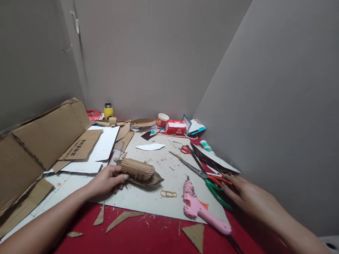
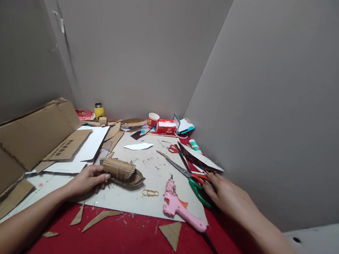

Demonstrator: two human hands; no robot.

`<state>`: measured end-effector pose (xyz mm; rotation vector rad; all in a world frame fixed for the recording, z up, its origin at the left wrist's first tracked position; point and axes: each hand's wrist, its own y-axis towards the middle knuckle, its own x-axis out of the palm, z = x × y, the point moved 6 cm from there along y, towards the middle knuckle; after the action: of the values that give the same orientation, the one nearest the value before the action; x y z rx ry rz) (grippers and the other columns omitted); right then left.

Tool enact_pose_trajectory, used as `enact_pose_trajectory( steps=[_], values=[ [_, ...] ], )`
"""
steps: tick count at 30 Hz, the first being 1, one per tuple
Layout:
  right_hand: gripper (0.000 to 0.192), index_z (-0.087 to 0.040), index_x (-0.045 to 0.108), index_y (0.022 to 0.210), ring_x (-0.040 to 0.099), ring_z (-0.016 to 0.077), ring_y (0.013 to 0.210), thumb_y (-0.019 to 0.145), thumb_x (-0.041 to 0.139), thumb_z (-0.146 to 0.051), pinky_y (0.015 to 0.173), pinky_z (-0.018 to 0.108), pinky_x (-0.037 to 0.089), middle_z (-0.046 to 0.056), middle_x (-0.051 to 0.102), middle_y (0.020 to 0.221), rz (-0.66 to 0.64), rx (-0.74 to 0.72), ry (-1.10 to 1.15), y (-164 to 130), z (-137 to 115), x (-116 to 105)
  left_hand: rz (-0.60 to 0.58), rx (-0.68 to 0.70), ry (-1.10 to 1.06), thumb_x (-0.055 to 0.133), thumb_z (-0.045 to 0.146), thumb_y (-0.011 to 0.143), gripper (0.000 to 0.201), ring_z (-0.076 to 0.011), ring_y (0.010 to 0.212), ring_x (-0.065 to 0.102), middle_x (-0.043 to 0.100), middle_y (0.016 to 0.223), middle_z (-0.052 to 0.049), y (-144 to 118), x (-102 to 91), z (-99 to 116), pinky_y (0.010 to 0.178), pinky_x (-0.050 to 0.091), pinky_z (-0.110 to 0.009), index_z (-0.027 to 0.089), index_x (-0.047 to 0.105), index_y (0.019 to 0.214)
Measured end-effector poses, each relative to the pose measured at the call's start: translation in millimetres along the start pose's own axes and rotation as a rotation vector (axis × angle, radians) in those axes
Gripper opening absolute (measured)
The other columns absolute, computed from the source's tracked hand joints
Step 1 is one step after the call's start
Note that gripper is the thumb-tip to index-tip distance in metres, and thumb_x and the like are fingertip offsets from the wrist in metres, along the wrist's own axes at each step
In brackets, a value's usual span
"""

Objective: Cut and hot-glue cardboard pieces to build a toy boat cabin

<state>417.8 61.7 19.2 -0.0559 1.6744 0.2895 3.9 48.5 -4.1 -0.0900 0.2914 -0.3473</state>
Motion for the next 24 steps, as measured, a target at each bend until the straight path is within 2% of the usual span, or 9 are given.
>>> enact_pose_trajectory(
  steps=[3, 8, 12, 16, 18, 20, 23, 24],
  values=[
    [0.041, -0.016, 0.068, 0.108, 0.071, 0.0333, 0.088, 0.091, 0.042, -0.042, 0.071, 0.043, 0.057, 0.019, 0.071, 0.108, -0.007, 0.002, 0.065, 1, -14, -7, -0.027, -0.017, -0.025, 0.062, 0.048, 0.083, 0.032, -0.0081, 0.038, 0.046, 0.059, 0.054, 0.002, 3, -1.9, -4, 0.041, 0.037, -0.021, 0.016, 0.059, 0.076],
    [0.040, -0.018, 0.066, 0.113, 0.071, 0.0274, 0.092, 0.091, 0.042, -0.041, 0.079, 0.039, 0.056, 0.013, 0.072, 0.110, -0.034, -0.153, 0.175, 2, -57, -21, -0.020, -0.015, -0.053, 0.063, 0.049, 0.082, 0.035, -0.0066, 0.035, 0.045, 0.059, 0.052, 0.002, 3, -2.8, -7, 0.038, 0.032, -0.019, 0.015, 0.061, 0.075],
    [0.038, -0.016, 0.068, 0.109, 0.070, 0.0273, 0.094, 0.092, 0.045, -0.040, 0.083, 0.041, 0.055, 0.014, 0.073, 0.110, 0.002, -0.231, 0.270, 3, -82, -34, 0.039, 0.006, -0.078, 0.062, 0.050, 0.083, 0.036, -0.0069, 0.032, 0.043, 0.059, 0.048, 0.002, 1, -5.7, -5, 0.036, 0.029, -0.019, 0.016, 0.057, 0.072],
    [0.032, -0.018, 0.071, 0.102, 0.070, 0.0237, 0.089, 0.090, 0.050, -0.039, 0.079, 0.037, 0.056, 0.011, 0.074, 0.101, 0.040, -0.258, 0.542, 5, -109, -51, 0.144, 0.060, -0.094, 0.062, 0.054, 0.082, 0.039, -0.0066, 0.035, 0.042, 0.055, 0.051, 0.004, -4, -14.9, 12, 0.037, 0.029, -0.019, 0.017, 0.054, 0.070],
    [0.032, -0.017, 0.071, 0.100, 0.069, 0.0217, 0.082, 0.089, 0.054, -0.042, 0.073, 0.035, 0.056, 0.009, 0.074, 0.092, -0.031, -0.221, 0.757, 11, -127, -53, 0.181, 0.100, -0.088, 0.062, 0.054, 0.081, 0.041, -0.0063, 0.038, 0.041, 0.054, 0.055, 0.004, -9, -17.2, 27, 0.040, 0.029, -0.020, 0.016, 0.054, 0.068],
    [0.036, -0.016, 0.069, 0.102, 0.068, 0.0189, 0.075, 0.086, 0.061, -0.047, 0.067, 0.032, 0.056, 0.008, 0.073, 0.088, -0.177, -0.188, 1.031, 18, -150, -48, 0.192, 0.140, -0.078, 0.063, 0.052, 0.082, 0.040, -0.0065, 0.042, 0.041, 0.052, 0.056, 0.004, -16, -15.2, 41, 0.044, 0.031, -0.020, 0.015, 0.058, 0.068],
    [0.041, -0.017, 0.068, 0.104, 0.065, 0.0168, 0.080, 0.075, 0.074, -0.045, 0.066, 0.029, 0.056, 0.007, 0.070, 0.096, -0.328, -0.198, 1.435, 30, -187, -44, 0.164, 0.173, -0.073, 0.064, 0.049, 0.083, 0.036, -0.0081, 0.047, 0.041, 0.047, 0.053, 0.005, -25, -4.1, 58, 0.048, 0.034, -0.021, 0.015, 0.062, 0.070],
    [0.039, -0.016, 0.069, 0.099, 0.064, 0.0151, 0.076, 0.072, 0.077, -0.043, 0.065, 0.028, 0.054, 0.005, 0.070, 0.090, -0.376, -0.214, 1.510, 33, -198, -41, 0.150, 0.179, -0.074, 0.064, 0.048, 0.083, 0.036, -0.0088, 0.048, 0.041, 0.047, 0.053, 0.005, -27, 0.7, 63, 0.049, 0.035, -0.022, 0.015, 0.063, 0.070]
  ],
)
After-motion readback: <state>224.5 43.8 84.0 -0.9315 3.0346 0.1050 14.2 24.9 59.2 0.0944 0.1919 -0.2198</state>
